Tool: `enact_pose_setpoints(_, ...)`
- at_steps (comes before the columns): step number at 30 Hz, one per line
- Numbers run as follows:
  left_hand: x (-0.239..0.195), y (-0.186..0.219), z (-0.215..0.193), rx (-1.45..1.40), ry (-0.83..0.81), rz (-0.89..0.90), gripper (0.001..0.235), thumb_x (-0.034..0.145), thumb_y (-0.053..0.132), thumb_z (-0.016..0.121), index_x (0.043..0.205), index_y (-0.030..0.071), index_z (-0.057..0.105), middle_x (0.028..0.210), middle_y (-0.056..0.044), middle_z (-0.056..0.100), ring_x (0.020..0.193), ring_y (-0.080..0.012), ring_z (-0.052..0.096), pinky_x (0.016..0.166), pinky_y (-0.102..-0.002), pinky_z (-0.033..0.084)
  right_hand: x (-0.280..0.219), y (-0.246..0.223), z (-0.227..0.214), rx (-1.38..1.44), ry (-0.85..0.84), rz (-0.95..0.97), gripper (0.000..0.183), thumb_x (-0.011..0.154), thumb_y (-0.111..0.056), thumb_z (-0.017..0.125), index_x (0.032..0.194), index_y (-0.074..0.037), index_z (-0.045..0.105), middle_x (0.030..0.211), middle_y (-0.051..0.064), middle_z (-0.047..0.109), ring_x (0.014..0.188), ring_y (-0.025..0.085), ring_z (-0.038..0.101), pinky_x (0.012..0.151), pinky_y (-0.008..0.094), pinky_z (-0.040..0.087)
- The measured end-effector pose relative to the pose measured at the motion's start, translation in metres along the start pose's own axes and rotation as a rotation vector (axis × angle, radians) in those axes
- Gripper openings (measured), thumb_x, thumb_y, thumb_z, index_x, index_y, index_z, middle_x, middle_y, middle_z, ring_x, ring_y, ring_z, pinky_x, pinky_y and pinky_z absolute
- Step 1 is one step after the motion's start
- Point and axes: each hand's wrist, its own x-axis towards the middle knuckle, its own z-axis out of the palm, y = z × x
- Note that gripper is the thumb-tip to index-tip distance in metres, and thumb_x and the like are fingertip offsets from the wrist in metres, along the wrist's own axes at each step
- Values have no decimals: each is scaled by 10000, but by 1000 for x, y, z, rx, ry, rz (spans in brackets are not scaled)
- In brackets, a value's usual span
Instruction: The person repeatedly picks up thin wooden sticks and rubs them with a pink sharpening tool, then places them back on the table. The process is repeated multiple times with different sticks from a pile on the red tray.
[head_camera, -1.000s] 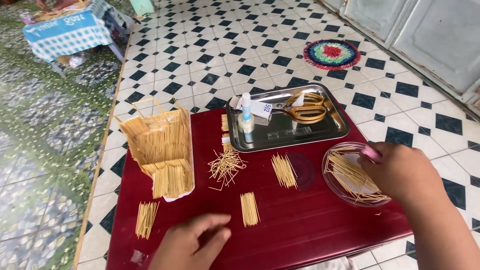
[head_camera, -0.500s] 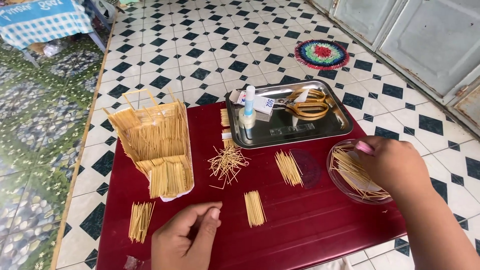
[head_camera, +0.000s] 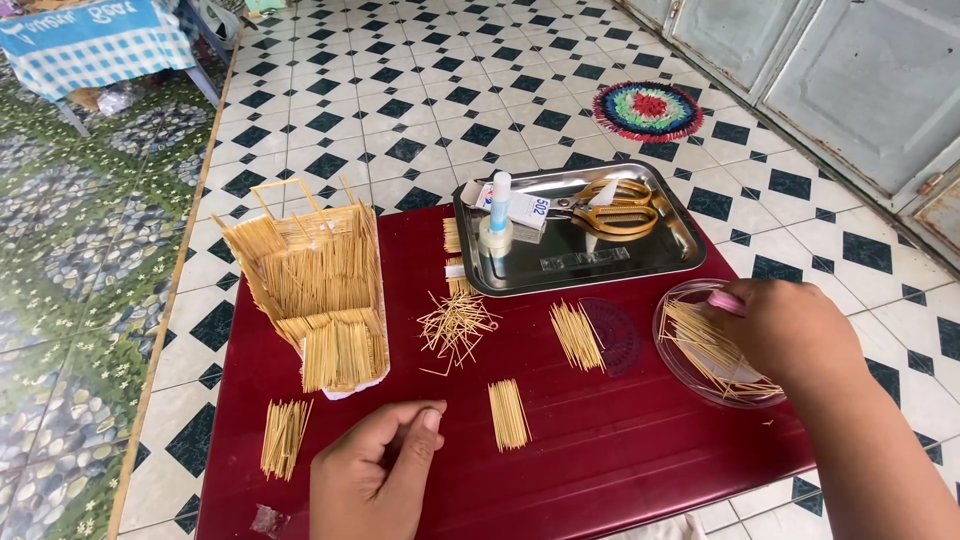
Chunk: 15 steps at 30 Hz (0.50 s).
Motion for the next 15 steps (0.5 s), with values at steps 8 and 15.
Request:
enact_pose_setpoints(8, 0, 2, -1, -12, 3, 10, 226, 863, 331, 762, 977, 220, 923, 717, 59, 904, 682, -34, 825, 641, -194, 670, 0, -4, 1, -187, -22, -70, 427, 1041, -532, 479, 1291, -257, 689, 1128, 114, 800, 1063, 342, 748, 813, 470, 624)
enact_pose_setpoints(15, 2, 5, -4, 0, -52, -85, 253, 865, 360, 753, 999, 235, 927, 783, 65, 927, 745, -32, 853, 687, -189, 686, -7, -3, -2, -57, 33, -39, 462, 1055, -598, 460, 1177, -233, 717, 1099, 113, 802, 1043, 341, 733, 827, 461, 581)
